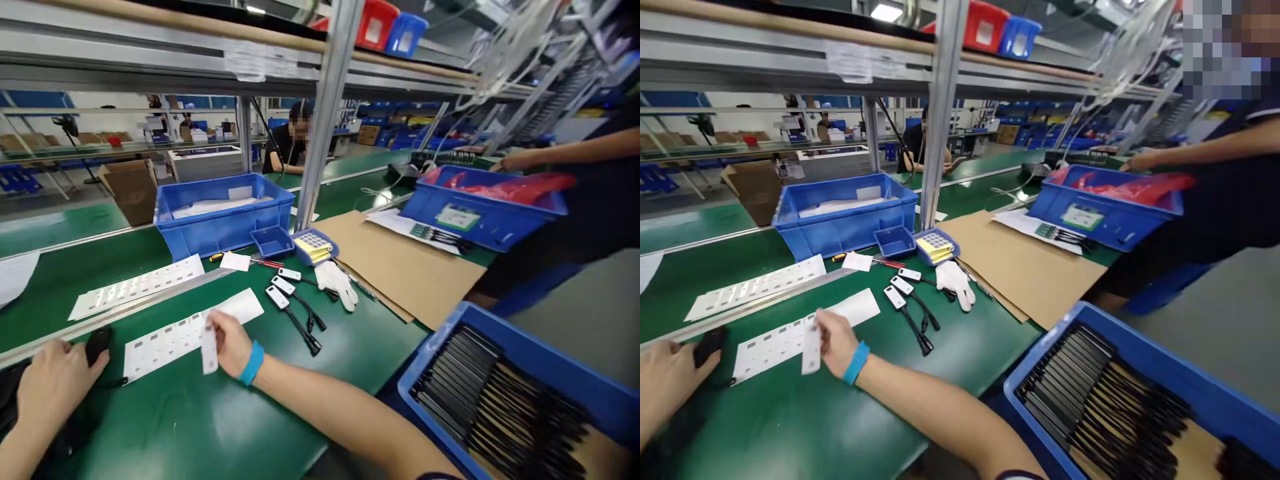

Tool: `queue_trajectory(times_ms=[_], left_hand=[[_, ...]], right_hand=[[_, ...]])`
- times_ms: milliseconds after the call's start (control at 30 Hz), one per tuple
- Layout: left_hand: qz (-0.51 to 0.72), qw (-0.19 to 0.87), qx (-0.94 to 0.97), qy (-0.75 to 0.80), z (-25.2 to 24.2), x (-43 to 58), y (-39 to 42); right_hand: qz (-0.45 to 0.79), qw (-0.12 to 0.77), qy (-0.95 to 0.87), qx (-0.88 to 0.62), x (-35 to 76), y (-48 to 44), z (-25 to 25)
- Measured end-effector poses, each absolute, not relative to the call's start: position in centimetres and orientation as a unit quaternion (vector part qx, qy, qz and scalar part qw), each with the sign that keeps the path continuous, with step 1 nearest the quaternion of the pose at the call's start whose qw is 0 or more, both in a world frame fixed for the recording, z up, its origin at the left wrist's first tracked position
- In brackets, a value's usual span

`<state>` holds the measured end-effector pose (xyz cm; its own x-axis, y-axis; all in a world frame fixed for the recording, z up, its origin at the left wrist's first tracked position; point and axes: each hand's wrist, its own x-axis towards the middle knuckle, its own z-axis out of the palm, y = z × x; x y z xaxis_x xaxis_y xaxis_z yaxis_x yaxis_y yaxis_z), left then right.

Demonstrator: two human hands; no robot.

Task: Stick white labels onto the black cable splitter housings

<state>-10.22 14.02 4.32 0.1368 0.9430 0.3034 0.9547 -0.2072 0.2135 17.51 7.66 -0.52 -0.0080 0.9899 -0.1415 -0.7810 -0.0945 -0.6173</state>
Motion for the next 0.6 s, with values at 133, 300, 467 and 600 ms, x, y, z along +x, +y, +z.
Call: queue_trajectory(times_ms=[133, 300, 467, 600], left_hand=[[-0.162, 0.002, -0.728, -0.666, 6.1, -10.4, 12.4], [-0.615, -0.219, -0.489, -0.579, 9.1, -9.0, 8.9], [-0.592, -0.613, -0.308, -0.424, 7.7, -2.8, 5.8], [-0.458, -0.725, -0.298, -0.419, 3.3, 1.5, 3.6]], right_hand=[[0.735, 0.596, -0.217, -0.239, 16.3, 4.7, -1.8], [0.738, 0.61, -0.19, -0.217, 17.8, 5.2, -1.5], [0.704, 0.639, -0.205, -0.233, 18.4, 5.6, -1.1], [0.67, 0.641, -0.257, -0.272, 18.6, 4.8, -1.3]])
